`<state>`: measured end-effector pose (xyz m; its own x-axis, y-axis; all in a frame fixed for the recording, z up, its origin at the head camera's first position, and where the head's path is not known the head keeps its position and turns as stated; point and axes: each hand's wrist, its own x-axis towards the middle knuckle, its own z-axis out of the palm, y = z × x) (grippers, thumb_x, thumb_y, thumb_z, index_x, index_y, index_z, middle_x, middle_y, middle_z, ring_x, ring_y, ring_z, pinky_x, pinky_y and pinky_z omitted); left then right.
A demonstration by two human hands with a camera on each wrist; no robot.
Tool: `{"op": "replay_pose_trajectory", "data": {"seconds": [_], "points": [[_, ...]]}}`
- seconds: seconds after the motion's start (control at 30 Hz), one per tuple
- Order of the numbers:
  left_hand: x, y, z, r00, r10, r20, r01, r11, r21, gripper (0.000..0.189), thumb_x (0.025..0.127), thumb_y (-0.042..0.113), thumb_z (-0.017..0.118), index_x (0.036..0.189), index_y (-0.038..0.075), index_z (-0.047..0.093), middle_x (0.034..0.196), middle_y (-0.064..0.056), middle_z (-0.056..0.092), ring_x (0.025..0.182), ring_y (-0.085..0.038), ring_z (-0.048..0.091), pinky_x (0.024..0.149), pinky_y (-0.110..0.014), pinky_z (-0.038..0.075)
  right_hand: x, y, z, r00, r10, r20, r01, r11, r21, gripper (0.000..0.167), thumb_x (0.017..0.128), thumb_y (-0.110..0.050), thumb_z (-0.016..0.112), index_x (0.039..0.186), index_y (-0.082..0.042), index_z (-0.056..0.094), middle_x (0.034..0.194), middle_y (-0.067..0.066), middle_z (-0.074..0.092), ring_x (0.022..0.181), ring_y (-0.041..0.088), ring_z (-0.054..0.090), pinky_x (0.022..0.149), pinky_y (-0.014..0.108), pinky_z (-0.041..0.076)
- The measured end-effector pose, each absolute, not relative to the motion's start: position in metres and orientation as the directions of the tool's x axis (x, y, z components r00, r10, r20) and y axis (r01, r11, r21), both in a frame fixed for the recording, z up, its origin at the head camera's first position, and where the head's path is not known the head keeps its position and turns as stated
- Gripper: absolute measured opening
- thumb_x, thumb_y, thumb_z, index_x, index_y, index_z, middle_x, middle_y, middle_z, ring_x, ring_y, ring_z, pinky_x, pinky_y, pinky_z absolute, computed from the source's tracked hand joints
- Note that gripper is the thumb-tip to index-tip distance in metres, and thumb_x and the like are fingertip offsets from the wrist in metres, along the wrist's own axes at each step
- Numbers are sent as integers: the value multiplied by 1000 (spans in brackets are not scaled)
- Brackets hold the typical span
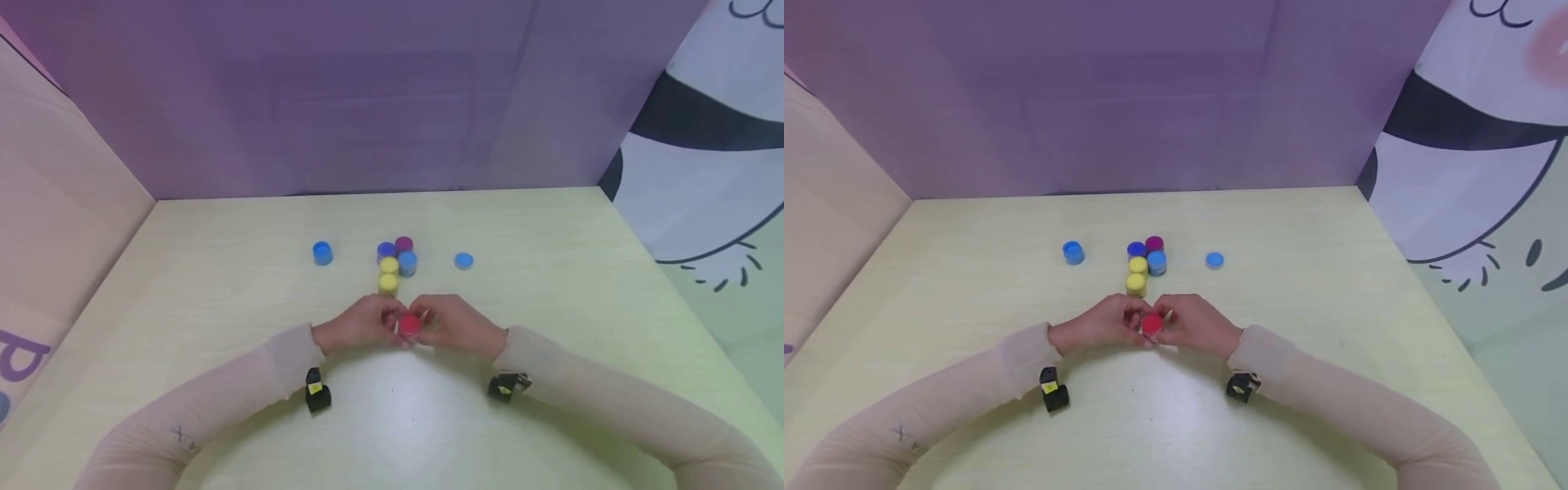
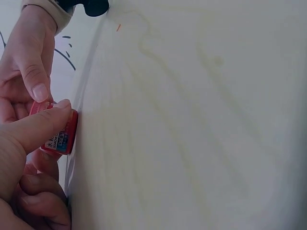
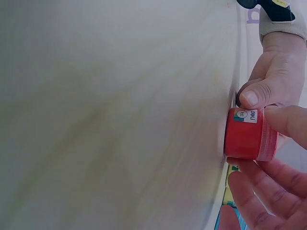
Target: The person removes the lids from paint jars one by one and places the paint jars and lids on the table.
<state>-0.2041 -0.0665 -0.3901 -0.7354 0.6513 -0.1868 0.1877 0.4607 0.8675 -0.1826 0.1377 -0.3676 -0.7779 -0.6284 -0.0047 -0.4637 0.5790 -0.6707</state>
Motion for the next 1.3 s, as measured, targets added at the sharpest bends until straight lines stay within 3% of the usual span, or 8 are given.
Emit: {"op": "replay_pose_trajectory", "data": {"seconds": [0.3,0.6,0.87,1.3], "points": [[-205,-68,-394,-739,648,-184,177,450,875,29,77,19,79,105,19,70,69,1,52,68,-12,46,60,-21,36,-183,138,-366,-774,-633,14,-500,598,-626,24,81,-15,74,102,-9,63,95,-1,68,88,14,62,78,29,50],[-206,-69,-393,-735,659,-162,203,441,875,29,78,15,77,106,13,69,68,1,51,66,-12,46,60,-21,37,-183,129,-357,-822,-564,-75,-421,691,-587,31,78,-32,77,97,-13,61,83,-7,63,72,10,54,66,24,47],[-206,-69,-395,-733,665,-142,232,441,867,31,78,12,77,107,10,68,68,1,51,65,-11,46,60,-20,38,-183,125,-356,-824,-555,-115,-407,721,-561,28,80,-30,76,95,-12,59,75,-7,61,66,8,53,62,22,47],[-205,-69,-393,-721,685,-105,307,451,838,34,80,17,76,113,14,69,66,3,51,63,-9,45,57,-19,36,-184,126,-356,-799,-591,-110,-420,680,-602,23,82,-24,74,91,-11,57,69,-7,57,60,7,50,57,22,45]]}}
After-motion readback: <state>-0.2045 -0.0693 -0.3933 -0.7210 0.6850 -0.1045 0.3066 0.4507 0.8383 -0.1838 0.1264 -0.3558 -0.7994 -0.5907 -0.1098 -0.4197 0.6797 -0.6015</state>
